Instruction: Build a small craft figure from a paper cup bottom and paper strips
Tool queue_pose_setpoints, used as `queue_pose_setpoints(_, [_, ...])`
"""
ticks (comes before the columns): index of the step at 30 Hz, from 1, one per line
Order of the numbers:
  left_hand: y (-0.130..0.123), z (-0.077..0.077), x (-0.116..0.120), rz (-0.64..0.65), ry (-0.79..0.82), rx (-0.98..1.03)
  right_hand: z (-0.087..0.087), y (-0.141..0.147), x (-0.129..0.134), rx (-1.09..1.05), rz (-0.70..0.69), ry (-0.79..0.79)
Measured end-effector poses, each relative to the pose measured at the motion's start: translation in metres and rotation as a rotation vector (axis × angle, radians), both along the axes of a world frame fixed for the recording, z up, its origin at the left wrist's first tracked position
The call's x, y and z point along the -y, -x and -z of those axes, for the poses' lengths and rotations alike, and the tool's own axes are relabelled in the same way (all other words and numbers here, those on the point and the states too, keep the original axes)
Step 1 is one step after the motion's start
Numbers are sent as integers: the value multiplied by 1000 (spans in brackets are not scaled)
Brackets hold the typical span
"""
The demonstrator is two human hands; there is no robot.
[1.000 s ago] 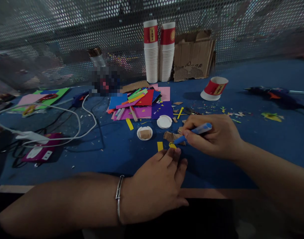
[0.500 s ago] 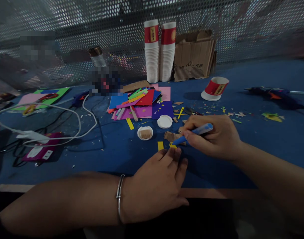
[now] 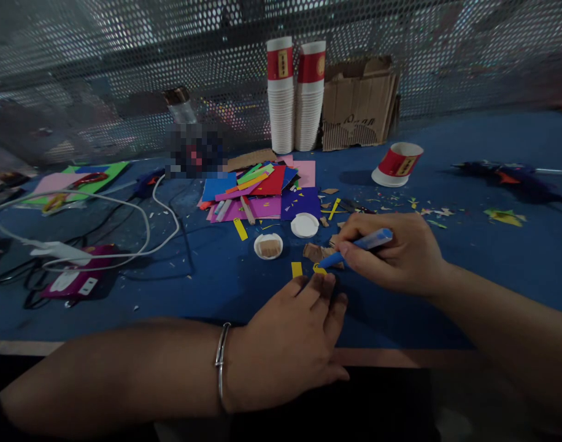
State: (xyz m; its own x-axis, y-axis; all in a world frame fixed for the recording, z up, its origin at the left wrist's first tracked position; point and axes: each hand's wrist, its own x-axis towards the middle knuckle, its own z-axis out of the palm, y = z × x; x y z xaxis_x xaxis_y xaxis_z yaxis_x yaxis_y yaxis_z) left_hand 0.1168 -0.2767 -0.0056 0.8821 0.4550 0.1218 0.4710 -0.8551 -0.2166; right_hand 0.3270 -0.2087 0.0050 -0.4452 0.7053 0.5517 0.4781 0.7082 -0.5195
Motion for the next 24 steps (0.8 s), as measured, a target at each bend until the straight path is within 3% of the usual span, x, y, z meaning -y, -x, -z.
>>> queue_pose_setpoints(17, [0, 0, 2, 0, -6, -11, -4, 3, -1, 21, -20, -57])
queue_pose_setpoints(24, [0, 2, 1, 4, -22, 16, -1, 2, -2, -37, 54, -44])
